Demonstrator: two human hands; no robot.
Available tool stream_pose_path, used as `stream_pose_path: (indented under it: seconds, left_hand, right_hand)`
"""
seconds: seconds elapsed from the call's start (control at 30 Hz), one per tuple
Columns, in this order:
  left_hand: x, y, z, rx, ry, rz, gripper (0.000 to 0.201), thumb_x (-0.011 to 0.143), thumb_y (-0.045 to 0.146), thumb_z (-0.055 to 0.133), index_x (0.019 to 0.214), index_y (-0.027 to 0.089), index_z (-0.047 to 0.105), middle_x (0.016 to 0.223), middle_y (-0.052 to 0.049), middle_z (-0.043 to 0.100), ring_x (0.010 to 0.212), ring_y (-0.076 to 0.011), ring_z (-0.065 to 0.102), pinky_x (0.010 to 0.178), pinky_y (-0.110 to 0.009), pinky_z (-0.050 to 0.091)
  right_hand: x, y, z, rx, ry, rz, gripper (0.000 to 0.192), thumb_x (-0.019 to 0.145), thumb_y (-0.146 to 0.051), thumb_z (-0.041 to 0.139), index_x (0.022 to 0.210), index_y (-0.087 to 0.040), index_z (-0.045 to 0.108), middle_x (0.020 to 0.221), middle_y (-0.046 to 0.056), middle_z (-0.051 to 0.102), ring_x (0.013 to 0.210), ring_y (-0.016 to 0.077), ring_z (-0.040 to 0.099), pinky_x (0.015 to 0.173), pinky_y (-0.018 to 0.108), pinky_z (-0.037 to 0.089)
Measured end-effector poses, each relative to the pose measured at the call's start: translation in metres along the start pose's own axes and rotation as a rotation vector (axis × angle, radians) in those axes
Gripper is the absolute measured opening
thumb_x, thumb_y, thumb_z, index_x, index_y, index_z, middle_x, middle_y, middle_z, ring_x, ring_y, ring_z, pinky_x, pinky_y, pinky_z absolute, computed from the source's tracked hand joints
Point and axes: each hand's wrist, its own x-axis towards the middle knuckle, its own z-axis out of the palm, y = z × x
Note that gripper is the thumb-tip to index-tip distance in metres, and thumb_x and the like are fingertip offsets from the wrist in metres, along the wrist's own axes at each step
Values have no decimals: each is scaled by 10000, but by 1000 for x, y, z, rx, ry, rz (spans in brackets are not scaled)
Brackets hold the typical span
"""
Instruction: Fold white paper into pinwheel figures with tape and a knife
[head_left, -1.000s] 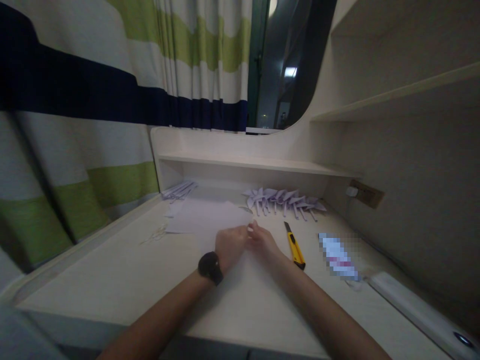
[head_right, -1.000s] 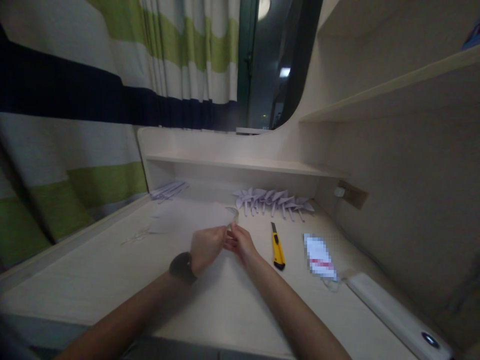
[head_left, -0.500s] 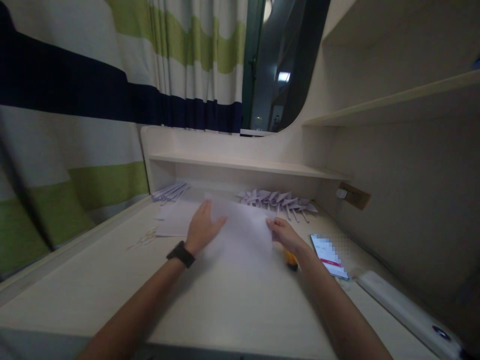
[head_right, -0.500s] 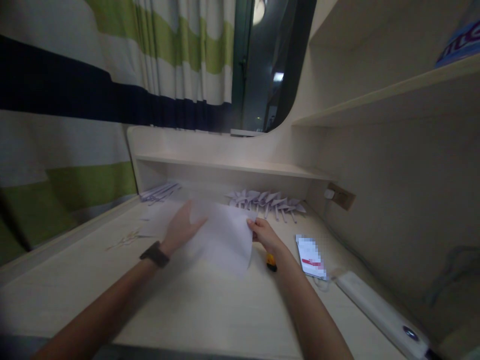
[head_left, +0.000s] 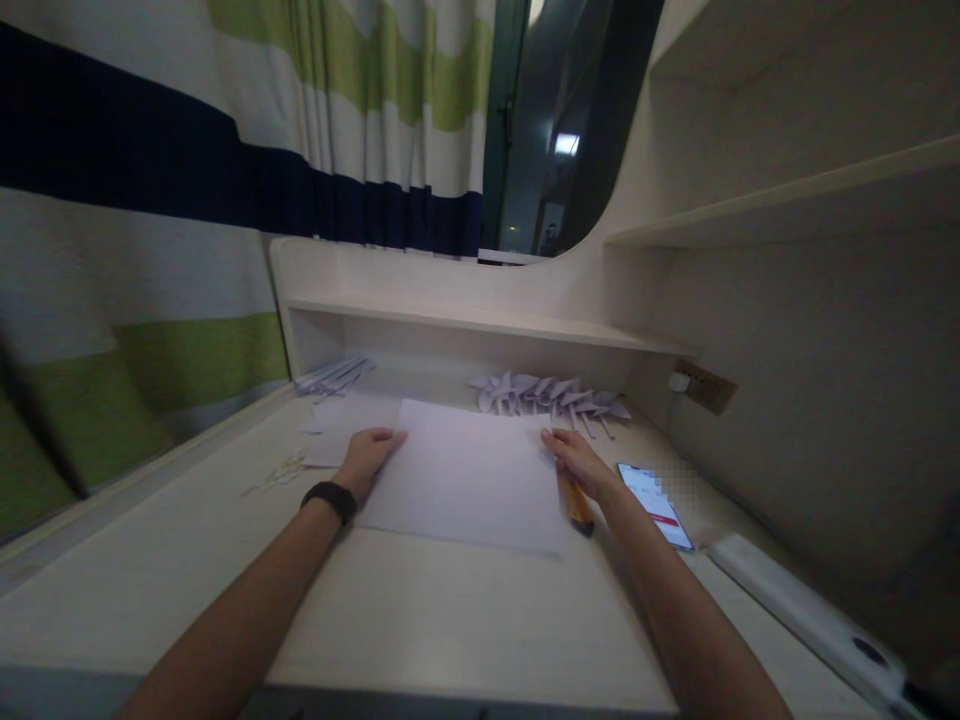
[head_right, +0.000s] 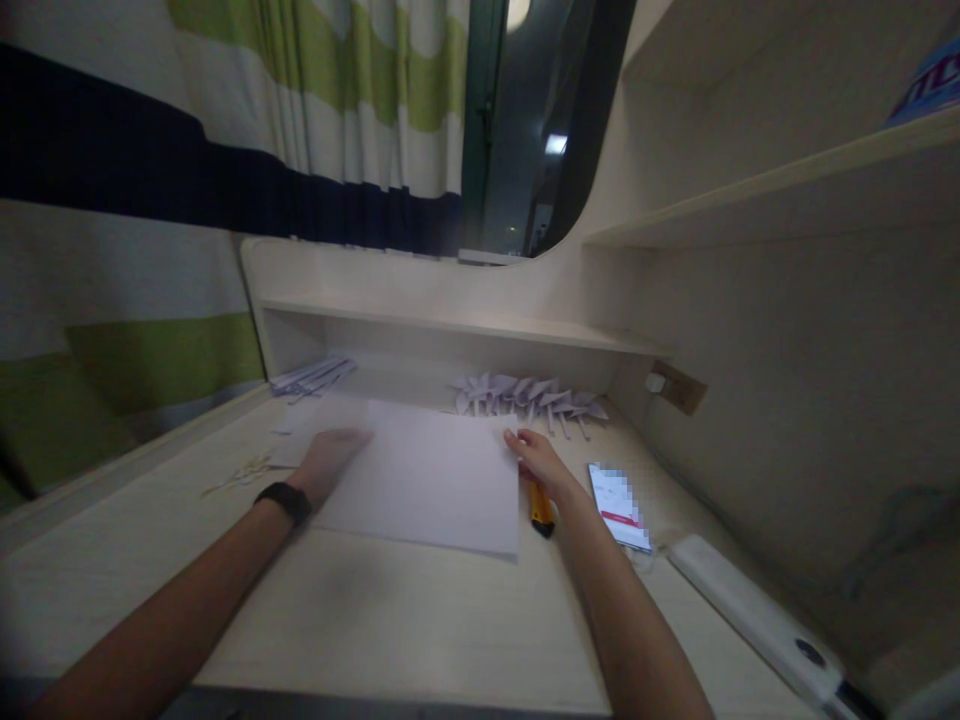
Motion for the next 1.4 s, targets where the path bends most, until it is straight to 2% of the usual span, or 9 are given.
stream_pose_path:
  seconds: [0.33, 0.43, 0.57, 0.73, 0.83, 1.1, 1.23, 1.33, 1.4]
  left_hand:
    - [-14, 9, 6, -20, 14, 49, 432, 622, 471, 666, 799, 77, 660, 636, -48, 647, 549, -163, 555, 507, -254, 432]
    - [-19, 7, 16, 31, 40, 98, 480, 704, 370, 606, 1078, 70, 612, 671, -36, 639, 572, -149, 548, 537, -241, 434]
    - [-23, -1, 28, 78, 17, 122, 667, 778, 283, 526, 1398, 136, 326, 753, -32, 641, 579, -131, 556, 561, -236, 443]
    - [-30, 1, 39, 115, -38, 220, 381, 782, 396, 542, 1029, 121, 636, 977, -102, 660, 861, -202, 598, 757, -306, 472]
    - [-35, 5, 46, 81, -90, 227, 397, 772, 496, 554, 874, 126, 654, 973, -105, 670, 919, -237, 590, 800, -343, 470]
    - [-43, 2, 57, 49, -53, 149, 531, 654, 472, 734, 1032, 158, 530, 909, -96, 684, 764, -216, 650, 667, -323, 511]
    - [-42, 1, 57, -2, -84, 190, 550, 683, 405, 732, 1108, 157, 486, 1003, -126, 675, 838, -225, 661, 722, -334, 527]
    - [-43, 3, 59, 3, -118, 246, 563, 728, 390, 694, 1188, 158, 465, 1143, -149, 627, 950, -233, 641, 796, -344, 522]
    - [-46, 6, 61, -22, -167, 258, 620, 759, 394, 665, 1279, 167, 413, 1229, -153, 582, 1017, -233, 617, 830, -343, 516]
  right_hand:
    - [4, 10, 25, -273, 41, -83, 423, 712, -513, 624, 515, -191, 433, 439, -59, 382, 420, 85, 376, 415, 211, 247]
    - [1, 9, 37, -200, 49, -246, 449, 761, -534, 568, 505, -192, 429, 500, -50, 368, 495, 99, 372, 469, 221, 267]
    - [-5, 10, 56, -162, 61, -369, 440, 820, -543, 491, 570, -191, 578, 688, 5, 509, 700, 155, 490, 630, 257, 386]
    - [-13, 16, 77, -226, 98, -442, 364, 829, -489, 525, 657, -201, 665, 1003, 66, 535, 983, 198, 523, 851, 308, 408]
    - [-18, 17, 88, -337, 135, -552, 211, 758, -418, 654, 718, -212, 675, 1134, 83, 501, 1096, 221, 488, 939, 345, 378]
    - [-38, 7, 107, -407, 158, -725, 84, 754, -323, 676, 802, -259, 702, 1227, 74, 514, 1152, 247, 464, 965, 394, 373]
    - [-41, 1, 110, -243, 254, -626, 318, 760, -365, 664, 1066, -282, 637, 1294, 79, 473, 1222, 259, 419, 1025, 423, 333]
    - [-38, -2, 109, 113, 302, -288, 647, 721, -449, 684, 1292, -283, 429, 1305, 111, 476, 1138, 274, 516, 922, 430, 446]
    - [-37, -5, 108, 385, 161, -70, 700, 714, -481, 676, 1312, -269, 378, 1217, 121, 563, 978, 269, 617, 778, 403, 521]
